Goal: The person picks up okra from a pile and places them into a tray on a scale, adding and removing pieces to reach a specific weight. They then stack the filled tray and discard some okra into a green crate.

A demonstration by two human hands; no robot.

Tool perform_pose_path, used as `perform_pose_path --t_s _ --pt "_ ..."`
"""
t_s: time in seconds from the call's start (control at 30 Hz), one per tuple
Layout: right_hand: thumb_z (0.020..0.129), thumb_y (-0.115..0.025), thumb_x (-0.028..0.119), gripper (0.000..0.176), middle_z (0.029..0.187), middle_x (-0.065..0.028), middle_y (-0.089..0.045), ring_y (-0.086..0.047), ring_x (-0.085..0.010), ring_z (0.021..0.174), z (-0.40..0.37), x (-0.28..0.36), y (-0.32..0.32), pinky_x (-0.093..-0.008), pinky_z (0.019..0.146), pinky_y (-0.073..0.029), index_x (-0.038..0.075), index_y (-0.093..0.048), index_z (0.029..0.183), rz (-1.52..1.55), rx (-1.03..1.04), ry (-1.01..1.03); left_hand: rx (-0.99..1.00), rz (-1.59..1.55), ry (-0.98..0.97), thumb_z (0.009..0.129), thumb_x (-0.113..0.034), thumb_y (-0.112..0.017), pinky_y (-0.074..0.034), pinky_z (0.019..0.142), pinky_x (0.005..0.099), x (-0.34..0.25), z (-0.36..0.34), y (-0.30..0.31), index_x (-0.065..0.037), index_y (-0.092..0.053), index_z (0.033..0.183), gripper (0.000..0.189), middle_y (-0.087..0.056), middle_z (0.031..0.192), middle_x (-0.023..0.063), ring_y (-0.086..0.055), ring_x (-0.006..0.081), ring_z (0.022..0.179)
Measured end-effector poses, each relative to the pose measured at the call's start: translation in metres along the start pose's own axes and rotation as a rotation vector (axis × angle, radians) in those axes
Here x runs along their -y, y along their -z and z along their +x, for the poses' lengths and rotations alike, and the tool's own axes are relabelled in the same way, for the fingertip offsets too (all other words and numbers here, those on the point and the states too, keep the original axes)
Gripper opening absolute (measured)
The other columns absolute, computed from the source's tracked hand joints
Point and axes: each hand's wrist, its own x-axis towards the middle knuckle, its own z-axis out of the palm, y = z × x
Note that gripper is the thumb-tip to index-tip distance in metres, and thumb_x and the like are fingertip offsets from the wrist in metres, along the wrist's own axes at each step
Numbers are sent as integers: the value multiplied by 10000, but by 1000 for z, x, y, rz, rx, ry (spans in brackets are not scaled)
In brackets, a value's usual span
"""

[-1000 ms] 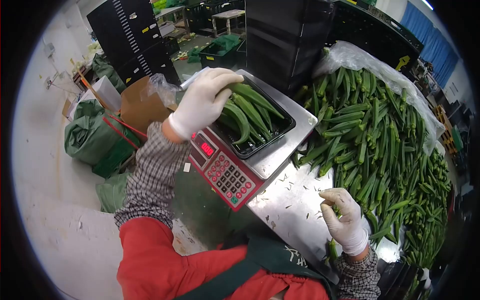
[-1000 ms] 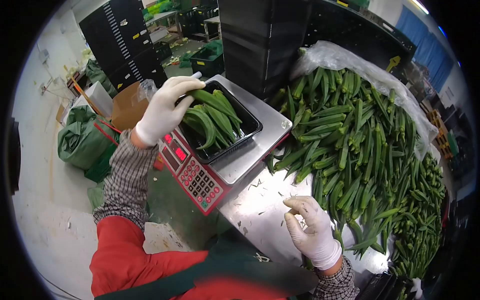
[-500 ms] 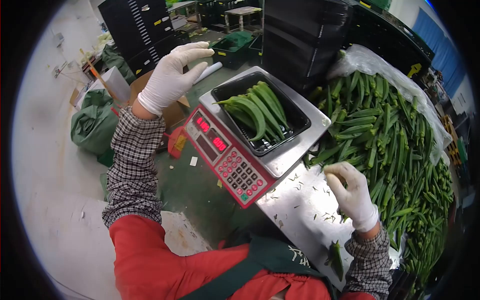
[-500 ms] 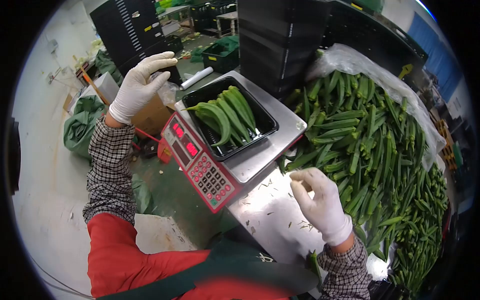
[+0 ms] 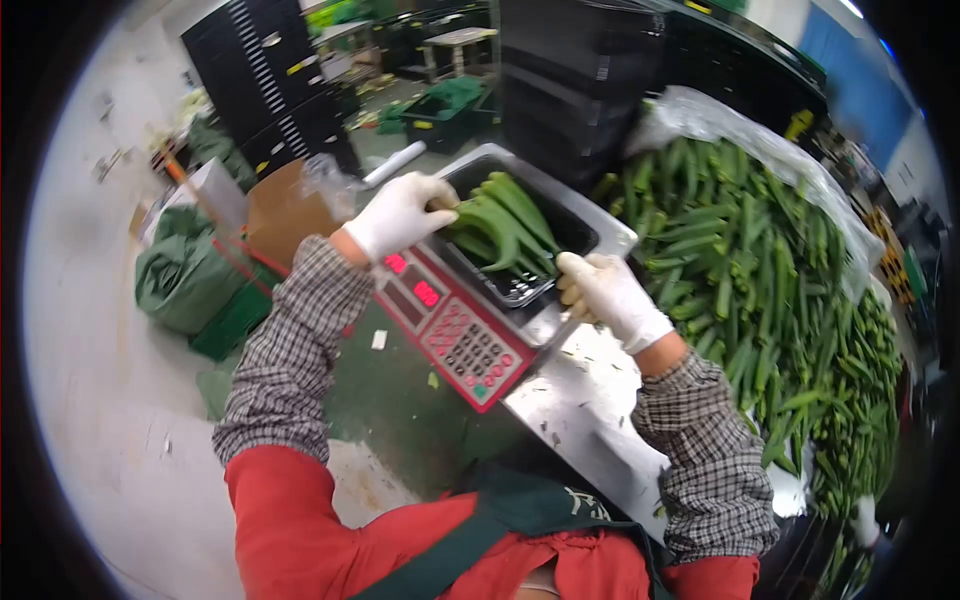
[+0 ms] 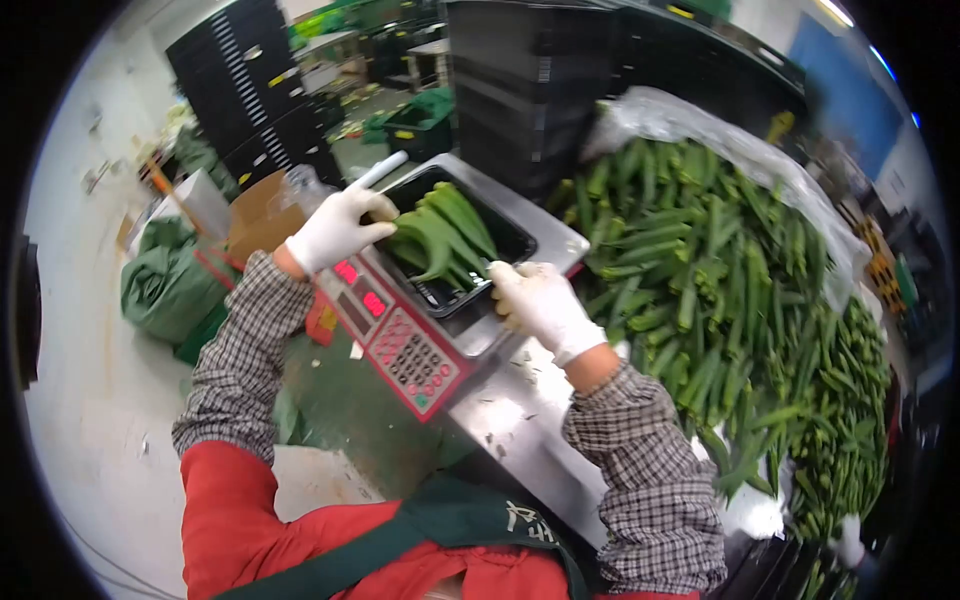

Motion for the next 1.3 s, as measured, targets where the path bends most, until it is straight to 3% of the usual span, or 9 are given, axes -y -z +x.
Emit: perform_pose_path --t_s 0.1,0.27,0.37,0.53,0.87,1.0,1.1,1.27,1.3 --pt "875 -572 314 333 608 -18 -543 -466 -83 467 2 -22 13 -229 416 -371 23 -576 712 25 -56 82 -54 23 -57 744 -90 -706 -483 726 319 -14 4 -21 -18 -624 795 121 -650 864 105 -599 224 787" --pt "851 -531 203 248 732 -123 -631 -652 -197 656 -45 -39 35 -289 560 -507 -32 -597 805 318 -186 121 -102 -162 -91 740 -4 -684 -439 813 289 -54 15 -29 5 -603 898 178 -601 923 74 -570 179 875" --pt "628 -727 138 279 767 -159 -604 -624 -313 761 -81 -97 60 -361 652 -503 -2 -593 828 196 -282 228 -79 -190 -199 769 48 -611 -413 881 287 -85 27 -29 7 -595 928 165 -580 1003 81 -551 188 958" --pt "872 -545 249 266 728 -42 -554 -577 -140 686 -238 -134 82 -283 604 -477 -3 -586 796 698 -645 7 56 -213 -527 787 54 -601 -389 971 321 -144 49 -59 15 -593 968 185 -562 1128 114 -529 231 1090" --pt "908 -552 177 196 775 -47 -570 -602 -151 706 -459 -213 37 -312 656 -541 29 -559 780 702 -1507 -72 -123 2 -846 784 27 -644 -431 939 339 -208 133 -96 33 -604 1019 238 -576 1153 154 -562 274 1079" --pt "919 -561 205 230 858 -99 -623 -643 -214 777 -451 -231 30 -340 625 -552 33 -540 767 873 -1542 5 -490 335 -752 879 -157 -614 -385 1007 351 -171 207 -66 2 -558 1206 367 -527 1277 192 -509 303 1187" --pt "962 -484 353 404 816 -134 -645 -653 -230 656 -463 -225 29 -331 589 -547 9 -565 766 788 -1459 -245 -745 901 -542 935 -378 -500 -355 1032 375 -116 264 -26 17 -501 1273 520 -501 1316 194 -461 315 1233" --pt "967 -454 412 509 804 -148 -659 -646 -196 603 -483 -200 24 -277 584 -536 -29 -597 757 548 -1211 -394 -242 946 -41 949 -397 -417 -412 955 446 -117 280 4 -16 -508 1254 497 -559 1207 234 -539 397 1112" --pt "964 -469 372 470 813 -143 -661 -649 -188 626 -474 -191 26 -277 602 -535 -38 -605 779 502 -1165 -348 -467 715 -219 939 -334 -439 -438 896 469 -97 294 6 -16 -553 1181 416 -590 1115 264 -573 419 1026"
